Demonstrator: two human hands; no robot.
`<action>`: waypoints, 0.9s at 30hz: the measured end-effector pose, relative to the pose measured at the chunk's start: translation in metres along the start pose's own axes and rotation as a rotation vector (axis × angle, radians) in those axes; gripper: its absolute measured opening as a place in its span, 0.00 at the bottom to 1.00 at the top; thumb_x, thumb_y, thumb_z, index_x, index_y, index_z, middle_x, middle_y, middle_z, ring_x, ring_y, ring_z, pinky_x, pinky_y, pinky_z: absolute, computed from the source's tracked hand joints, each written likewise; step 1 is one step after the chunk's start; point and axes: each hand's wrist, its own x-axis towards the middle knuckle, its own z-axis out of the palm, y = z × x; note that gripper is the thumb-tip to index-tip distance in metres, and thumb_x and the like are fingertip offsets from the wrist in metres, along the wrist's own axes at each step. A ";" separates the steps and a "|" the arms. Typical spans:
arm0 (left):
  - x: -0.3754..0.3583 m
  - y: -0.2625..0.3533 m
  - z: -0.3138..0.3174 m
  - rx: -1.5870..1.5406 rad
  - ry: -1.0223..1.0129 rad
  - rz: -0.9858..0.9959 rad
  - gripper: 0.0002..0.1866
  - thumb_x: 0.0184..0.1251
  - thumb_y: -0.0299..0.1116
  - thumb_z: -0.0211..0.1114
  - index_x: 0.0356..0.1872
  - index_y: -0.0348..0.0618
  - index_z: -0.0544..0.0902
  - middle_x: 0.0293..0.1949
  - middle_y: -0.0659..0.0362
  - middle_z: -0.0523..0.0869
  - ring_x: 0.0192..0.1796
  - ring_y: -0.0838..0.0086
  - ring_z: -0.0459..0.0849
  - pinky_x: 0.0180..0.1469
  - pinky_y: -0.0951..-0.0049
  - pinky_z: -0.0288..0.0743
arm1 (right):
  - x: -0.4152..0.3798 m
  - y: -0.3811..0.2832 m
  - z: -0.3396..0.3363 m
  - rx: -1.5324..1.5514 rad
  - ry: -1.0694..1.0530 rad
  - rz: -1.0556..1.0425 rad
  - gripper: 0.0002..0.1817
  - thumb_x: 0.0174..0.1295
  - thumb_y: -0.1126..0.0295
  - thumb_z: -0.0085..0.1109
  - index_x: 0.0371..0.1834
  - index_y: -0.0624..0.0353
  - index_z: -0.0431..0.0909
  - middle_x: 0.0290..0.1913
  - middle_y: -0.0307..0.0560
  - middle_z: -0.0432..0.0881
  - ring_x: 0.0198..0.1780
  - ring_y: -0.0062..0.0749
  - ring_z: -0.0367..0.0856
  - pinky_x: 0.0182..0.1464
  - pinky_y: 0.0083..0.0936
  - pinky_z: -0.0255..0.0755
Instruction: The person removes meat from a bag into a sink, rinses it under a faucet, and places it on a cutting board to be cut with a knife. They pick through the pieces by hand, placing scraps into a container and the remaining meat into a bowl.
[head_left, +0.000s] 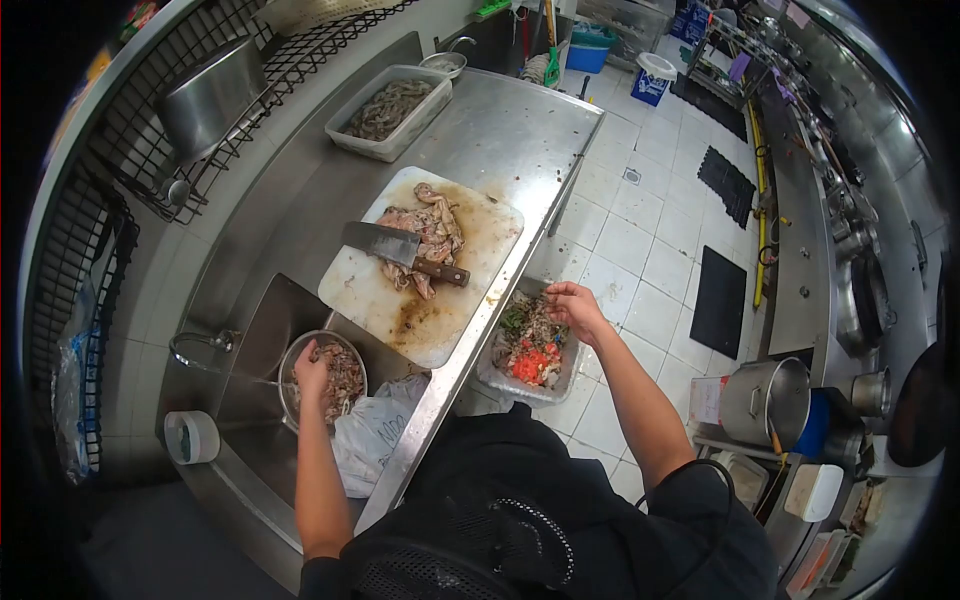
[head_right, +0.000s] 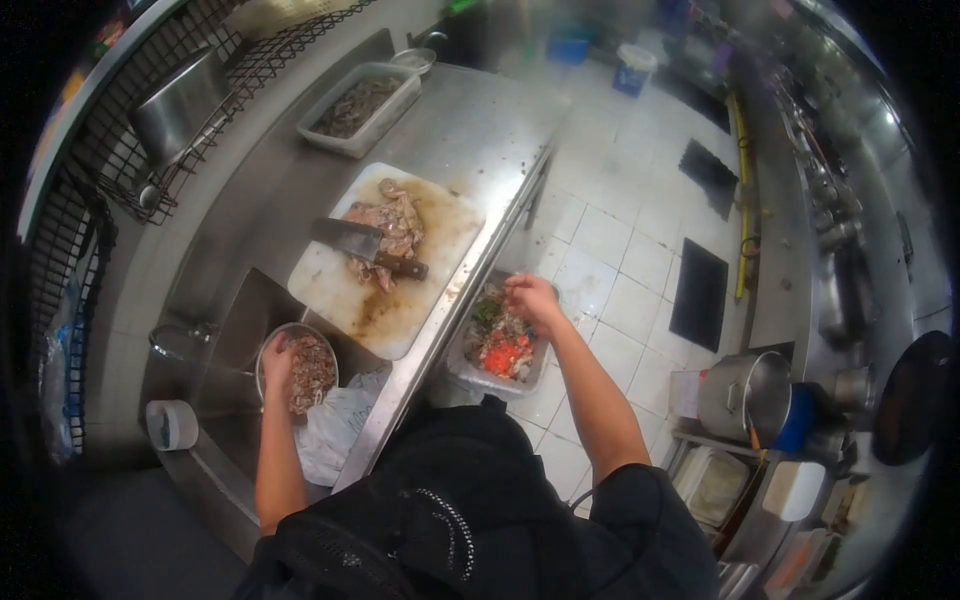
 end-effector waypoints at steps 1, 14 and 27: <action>0.008 -0.021 -0.001 0.112 0.072 0.007 0.22 0.68 0.22 0.69 0.63 0.32 0.83 0.54 0.52 0.89 0.56 0.68 0.87 0.61 0.69 0.79 | -0.001 -0.001 0.000 0.144 -0.057 0.020 0.14 0.68 0.83 0.59 0.56 0.62 0.79 0.41 0.42 0.82 0.39 0.31 0.86 0.41 0.28 0.85; -0.133 0.191 0.315 -0.131 -0.760 0.464 0.20 0.69 0.21 0.68 0.62 0.37 0.85 0.58 0.49 0.89 0.59 0.63 0.88 0.62 0.67 0.80 | -0.056 -0.054 0.034 -0.180 -0.053 -0.412 0.17 0.65 0.89 0.52 0.53 0.59 0.71 0.48 0.44 0.81 0.44 0.27 0.84 0.43 0.25 0.81; -0.151 0.193 0.383 -0.102 -0.766 0.205 0.06 0.69 0.21 0.70 0.45 0.35 0.87 0.34 0.62 0.89 0.37 0.81 0.86 0.43 0.75 0.80 | -0.059 -0.033 -0.027 -0.481 0.393 -0.779 0.08 0.71 0.87 0.56 0.46 0.63 0.78 0.43 0.43 0.85 0.43 0.22 0.84 0.46 0.21 0.79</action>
